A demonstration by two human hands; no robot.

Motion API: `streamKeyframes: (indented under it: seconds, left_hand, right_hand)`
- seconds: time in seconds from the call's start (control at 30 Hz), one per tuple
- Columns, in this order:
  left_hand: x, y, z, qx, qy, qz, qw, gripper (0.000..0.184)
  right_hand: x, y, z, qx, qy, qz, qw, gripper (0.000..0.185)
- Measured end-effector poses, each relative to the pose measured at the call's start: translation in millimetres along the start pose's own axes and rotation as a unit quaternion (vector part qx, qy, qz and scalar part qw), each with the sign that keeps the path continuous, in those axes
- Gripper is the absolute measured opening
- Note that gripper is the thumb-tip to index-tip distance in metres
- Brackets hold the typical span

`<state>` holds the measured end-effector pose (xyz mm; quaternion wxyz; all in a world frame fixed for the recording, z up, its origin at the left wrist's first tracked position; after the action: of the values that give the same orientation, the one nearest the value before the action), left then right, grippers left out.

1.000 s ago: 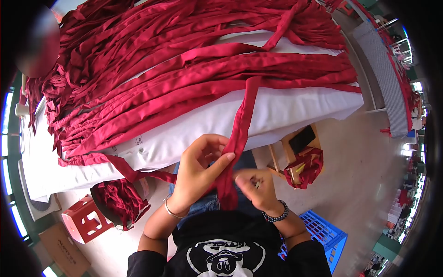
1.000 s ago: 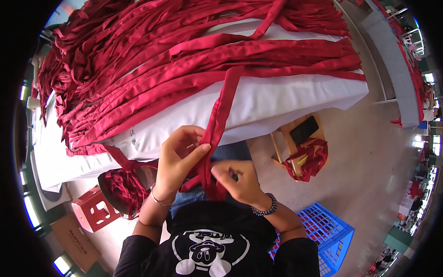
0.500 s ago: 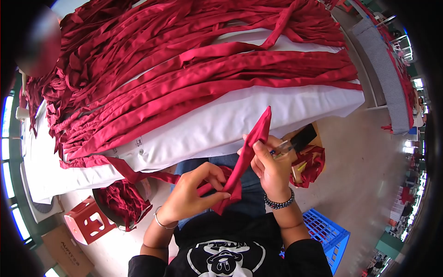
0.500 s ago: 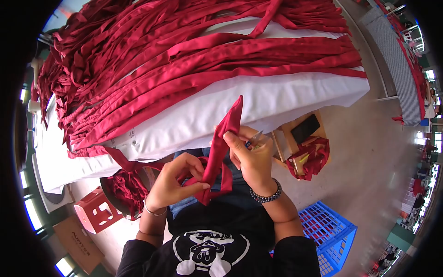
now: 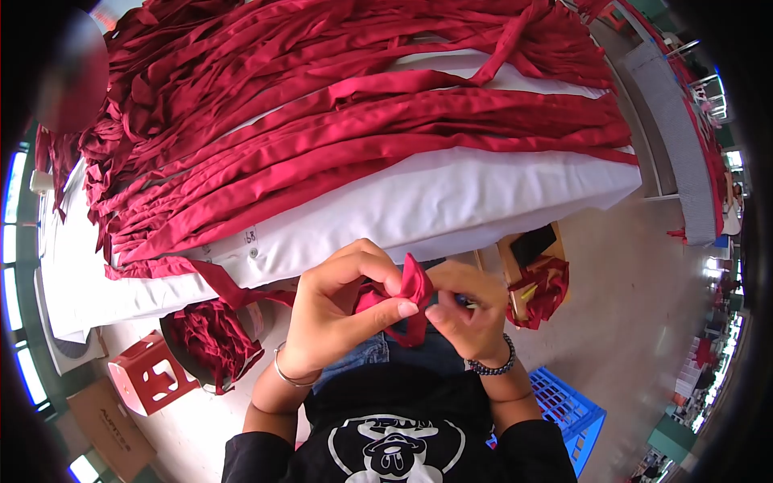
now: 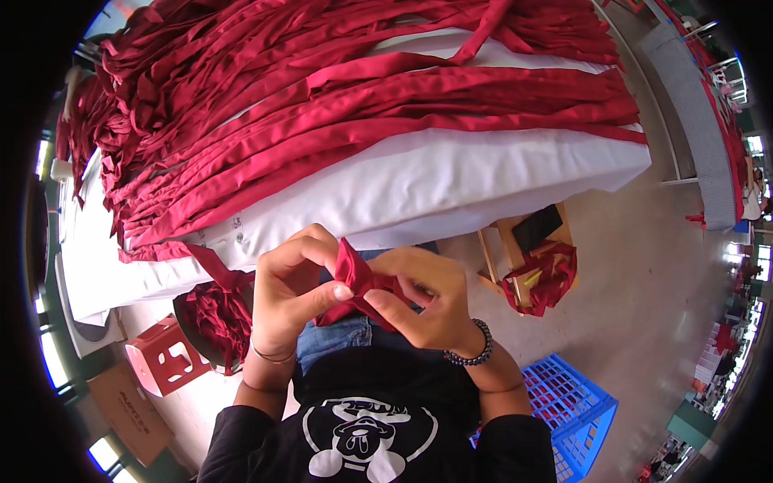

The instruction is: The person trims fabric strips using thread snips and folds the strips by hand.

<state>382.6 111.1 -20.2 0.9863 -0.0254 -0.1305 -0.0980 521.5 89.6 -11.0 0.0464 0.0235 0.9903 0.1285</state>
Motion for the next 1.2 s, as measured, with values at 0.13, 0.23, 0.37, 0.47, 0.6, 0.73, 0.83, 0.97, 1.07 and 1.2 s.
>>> streamKeyframes:
  seconds: [0.13,0.23,0.37,0.47,0.6,0.73,0.83,0.97,1.07,1.2]
  left_hand:
    - [3.7,-6.1,-9.1,-0.081,-0.067,-0.011,0.994,0.015]
    - [6.1,-7.6,-13.8,-0.132,-0.116,-0.055,0.983,0.012]
    - [8.1,-10.8,-11.4,-0.132,-0.093,-0.065,0.985,0.01]
    - [11.8,-12.1,-5.4,-0.116,-0.097,-0.066,0.986,0.01]
    - [9.1,-11.8,-4.8,-0.054,-0.079,-0.057,0.994,0.011]
    - [4.8,-12.5,-4.0,0.013,-0.011,-0.054,0.998,0.009]
    - [1.7,-12.1,7.7,0.071,0.021,-0.017,0.997,0.009]
    - [0.1,-13.5,17.3,0.152,0.101,0.01,0.983,0.013]
    - [-1.4,-15.1,16.5,0.154,0.116,0.023,0.981,0.015]
    - [3.4,-17.6,20.2,0.197,0.139,-0.009,0.971,0.016]
  right_hand:
    - [-4.0,1.8,6.5,0.005,0.089,0.054,0.995,0.017]
    - [-0.1,1.6,11.6,0.035,0.118,0.019,0.992,0.017]
    - [4.8,4.3,5.5,0.038,0.115,-0.024,0.992,0.014]
    - [5.3,5.3,3.0,0.042,0.085,-0.036,0.995,0.011]
    - [6.0,4.9,-3.8,0.042,0.064,-0.022,0.997,0.009]
    - [2.4,1.6,-15.6,0.006,-0.03,0.012,0.999,0.01]
    - [-0.4,-4.1,-21.3,-0.008,-0.045,0.086,0.995,0.017]
    - [2.2,-8.7,-40.4,-0.124,-0.115,0.085,0.982,0.026]
    - [0.9,-5.7,-40.3,-0.062,-0.096,0.058,0.992,0.025]
    - [3.7,-4.1,-35.4,-0.069,-0.041,0.043,0.996,0.023]
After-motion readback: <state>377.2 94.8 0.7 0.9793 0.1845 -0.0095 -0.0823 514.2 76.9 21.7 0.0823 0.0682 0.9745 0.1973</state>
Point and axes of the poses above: each hand's wrist, its own y-axis towards the middle knuckle, its own x-axis out of the palm, z = x × y, the point moved 9 cm from there along y, towards the middle knuckle, and after that the axes turned 13 degrees about z, right-handed, at the moved point
